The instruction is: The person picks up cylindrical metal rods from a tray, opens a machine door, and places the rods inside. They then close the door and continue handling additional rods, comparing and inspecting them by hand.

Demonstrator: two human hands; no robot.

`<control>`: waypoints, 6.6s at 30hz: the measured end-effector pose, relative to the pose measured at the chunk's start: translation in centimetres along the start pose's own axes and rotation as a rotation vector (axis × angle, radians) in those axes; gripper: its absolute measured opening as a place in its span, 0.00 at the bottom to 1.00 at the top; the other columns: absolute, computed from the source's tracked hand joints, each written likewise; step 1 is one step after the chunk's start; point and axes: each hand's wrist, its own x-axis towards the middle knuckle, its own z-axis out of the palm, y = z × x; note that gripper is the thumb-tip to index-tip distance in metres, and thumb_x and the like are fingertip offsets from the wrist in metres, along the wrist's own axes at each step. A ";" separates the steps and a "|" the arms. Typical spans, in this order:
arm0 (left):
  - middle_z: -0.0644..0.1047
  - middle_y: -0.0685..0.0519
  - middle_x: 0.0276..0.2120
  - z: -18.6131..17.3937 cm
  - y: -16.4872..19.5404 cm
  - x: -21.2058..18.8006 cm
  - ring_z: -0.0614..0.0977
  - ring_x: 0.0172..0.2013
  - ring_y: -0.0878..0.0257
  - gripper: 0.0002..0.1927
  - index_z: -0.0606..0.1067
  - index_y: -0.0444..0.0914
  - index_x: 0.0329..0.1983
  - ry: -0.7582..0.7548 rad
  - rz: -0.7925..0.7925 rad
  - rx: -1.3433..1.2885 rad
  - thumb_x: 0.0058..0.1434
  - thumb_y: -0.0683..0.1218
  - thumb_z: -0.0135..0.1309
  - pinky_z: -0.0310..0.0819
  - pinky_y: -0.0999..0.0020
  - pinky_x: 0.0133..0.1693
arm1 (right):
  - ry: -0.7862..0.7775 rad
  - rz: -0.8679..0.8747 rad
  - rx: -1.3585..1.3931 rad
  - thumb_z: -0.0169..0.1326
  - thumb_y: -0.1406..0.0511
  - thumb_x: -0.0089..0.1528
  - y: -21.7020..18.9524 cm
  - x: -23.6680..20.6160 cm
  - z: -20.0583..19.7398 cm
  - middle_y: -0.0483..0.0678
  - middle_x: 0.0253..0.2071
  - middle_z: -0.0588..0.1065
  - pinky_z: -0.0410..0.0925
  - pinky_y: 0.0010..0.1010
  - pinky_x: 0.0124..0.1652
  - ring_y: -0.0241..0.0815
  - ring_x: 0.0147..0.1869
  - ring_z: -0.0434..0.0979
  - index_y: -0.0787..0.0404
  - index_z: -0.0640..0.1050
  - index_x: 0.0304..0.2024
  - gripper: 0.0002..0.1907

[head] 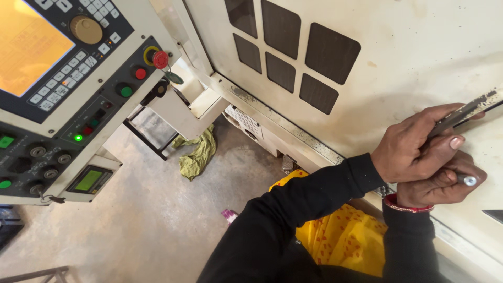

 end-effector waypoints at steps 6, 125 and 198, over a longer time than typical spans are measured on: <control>0.81 0.53 0.51 -0.6 0.3 0.1 0.82 0.32 0.74 0.26 0.63 0.39 0.73 -0.069 -0.067 0.039 0.73 0.47 0.51 0.81 0.77 0.39 | 0.022 -0.004 -0.051 0.36 0.49 0.80 -0.2 0.0 0.0 0.55 0.41 0.71 0.71 0.30 0.44 0.41 0.42 0.76 0.64 0.63 0.48 0.23; 0.78 0.50 0.48 -9.5 16.7 -4.3 0.83 0.47 0.62 0.11 0.79 0.38 0.51 -0.322 -0.336 0.198 0.67 0.43 0.59 0.80 0.68 0.51 | -0.520 0.472 -0.515 0.59 0.68 0.62 -21.3 2.4 -1.9 0.52 0.39 0.78 0.74 0.31 0.36 0.42 0.37 0.81 0.66 0.80 0.47 0.11; 0.82 0.53 0.50 -11.2 18.5 -4.9 0.86 0.45 0.60 0.20 0.78 0.40 0.57 -0.520 -0.212 0.156 0.62 0.43 0.66 0.80 0.68 0.49 | -0.618 0.451 -0.479 0.61 0.70 0.58 -21.5 -1.7 -3.9 0.56 0.49 0.80 0.77 0.34 0.47 0.52 0.51 0.83 0.67 0.78 0.50 0.17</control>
